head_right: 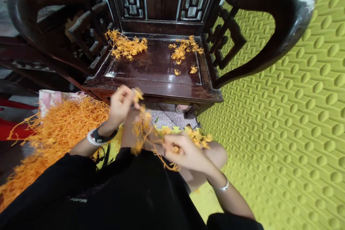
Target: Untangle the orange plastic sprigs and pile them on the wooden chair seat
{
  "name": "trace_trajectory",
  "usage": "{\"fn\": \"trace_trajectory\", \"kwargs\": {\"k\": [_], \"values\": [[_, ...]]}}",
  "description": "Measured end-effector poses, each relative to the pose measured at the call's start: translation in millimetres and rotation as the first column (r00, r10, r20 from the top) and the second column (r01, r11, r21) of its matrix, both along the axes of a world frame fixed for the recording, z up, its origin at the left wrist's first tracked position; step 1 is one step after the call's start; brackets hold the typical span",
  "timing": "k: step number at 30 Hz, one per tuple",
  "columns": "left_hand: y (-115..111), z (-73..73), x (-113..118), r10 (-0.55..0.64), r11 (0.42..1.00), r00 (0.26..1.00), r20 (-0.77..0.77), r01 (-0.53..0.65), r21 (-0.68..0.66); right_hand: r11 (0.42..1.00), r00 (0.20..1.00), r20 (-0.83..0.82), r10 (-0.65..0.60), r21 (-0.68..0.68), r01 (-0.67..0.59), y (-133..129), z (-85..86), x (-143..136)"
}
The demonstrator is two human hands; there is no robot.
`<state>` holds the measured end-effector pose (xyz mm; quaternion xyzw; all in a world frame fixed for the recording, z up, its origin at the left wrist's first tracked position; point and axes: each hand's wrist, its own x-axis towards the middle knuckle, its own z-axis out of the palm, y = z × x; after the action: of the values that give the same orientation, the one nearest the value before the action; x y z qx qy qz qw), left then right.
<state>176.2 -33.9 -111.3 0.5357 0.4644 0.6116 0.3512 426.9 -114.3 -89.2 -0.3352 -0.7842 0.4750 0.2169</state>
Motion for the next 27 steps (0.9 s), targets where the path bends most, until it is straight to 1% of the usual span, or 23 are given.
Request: {"fn": "trace_trajectory", "kwargs": {"k": [1,2,3,4,5,6,7,8,9,10,11,12,13,14,15,17,18,19,21,23,25,26,27], "values": [[8,2.7,-13,0.195,0.976,0.974,0.117,-0.204,0.075,1.000,0.999,-0.025,0.024,-0.019,-0.024,-6,-1.8,-1],[16,6.3,-27,0.364,0.905,0.900,0.237,-0.403,0.138,0.999,0.998,-0.049,0.034,-0.029,-0.035,-12,-4.0,-2],[24,10.5,-40,0.472,0.817,0.817,0.331,-0.547,0.183,0.999,0.997,-0.078,0.019,-0.030,-0.021,-16,-6.5,-3],[30,14.7,-51,0.520,0.752,0.766,0.379,-0.621,0.222,1.000,0.993,-0.114,-0.023,-0.023,0.020,-19,-8.9,-3],[36,18.4,-57,0.520,0.740,0.770,0.369,-0.622,0.256,0.997,0.985,-0.155,-0.071,-0.017,0.069,-19,-11.1,-4],[42,21.4,-58,0.479,0.777,0.822,0.306,-0.560,0.289,0.993,0.972,-0.200,-0.120,-0.010,0.121,-18,-12.7,-4],[48,23.4,-54,0.402,0.837,0.891,0.209,-0.450,0.312,0.985,0.956,-0.239,-0.168,0.000,0.173,-16,-13.7,-4],[54,24.4,-45,0.290,0.901,0.951,0.103,-0.308,0.307,0.975,0.941,-0.266,-0.211,0.016,0.223,-12,-13.9,-4],[63,24.5,-31,0.161,0.949,0.987,0.010,-0.158,0.274,0.963,0.928,-0.278,-0.247,0.041,0.268,-9,-13.4,-5],[73,23.9,-14,0.037,0.975,0.998,-0.056,-0.023,0.222,0.946,0.918,-0.279,-0.281,0.081,0.314,-7,-12.1,-6],[86,22.8,5,-0.064,0.984,0.994,-0.094,0.078,0.162,0.925,0.909,-0.275,-0.314,0.128,0.359,-5,-10.2,-8],[101,21.7,24,-0.155,0.983,0.980,-0.121,0.166,0.083,0.901,0.899,-0.275,-0.341,0.178,0.396,-3,-7.8,-9],[117,20.6,43,-0.219,0.975,0.962,-0.162,0.222,0.003,0.879,0.891,-0.278,-0.359,0.220,0.423,-3,-5.1,-11],[133,19.7,60,-0.259,0.966,0.937,-0.233,0.248,-0.077,0.862,0.884,-0.285,-0.370,0.249,0.441,-3,-2.2,-13],[150,19.1,76,-0.277,0.959,0.902,-0.331,0.241,-0.146,0.852,0.880,-0.290,-0.377,0.264,0.452,-3,0.6,-13],[179,18.2,101,-0.291,0.953,0.809,-0.510,0.196,-0.232,0.845,0.874,-0.291,-0.388,0.268,0.464,-3,5.2,-12],[192,17.5,110,-0.300,0.949,0.765,-0.570,0.180,-0.257,0.837,0.870,-0.286,-0.402,0.270,0.476,-3,6.8,-11],[202,16.4,118,-0.314,0.945,0.731,-0.606,0.176,-0.277,0.825,0.864,-0.274,-0.423,0.278,0.492,-2,7.8,-9],[215,13.5,130,-0.340,0.935,0.699,-0.630,0.178,-0.307,0.794,0.850,-0.251,-0.462,0.310,0.523,0,8.4,-3],[219,12.3,136,-0.338,0.934,0.678,-0.653,0.159,-0.319,0.764,0.840,-0.228,-0.492,0.350,0.542,3,8.0,4],[210,16.9,137,-0.301,0.952,0.675,-0.674,0.164,-0.260,0.753,0.846,-0.194,-0.497,0.388,0.532,6,7.4,11],[201,22.4,134,-0.293,0.956,0.672,-0.680,0.217,-0.198,0.758,0.856,-0.169,-0.489,0.404,0.512,8,7.3,15],[188,30.0,130,-0.317,0.939,0.661,-0.680,0.321,-0.126,0.764,0.867,-0.143,-0.478,0.419,0.490,10,7.3,19]]}}
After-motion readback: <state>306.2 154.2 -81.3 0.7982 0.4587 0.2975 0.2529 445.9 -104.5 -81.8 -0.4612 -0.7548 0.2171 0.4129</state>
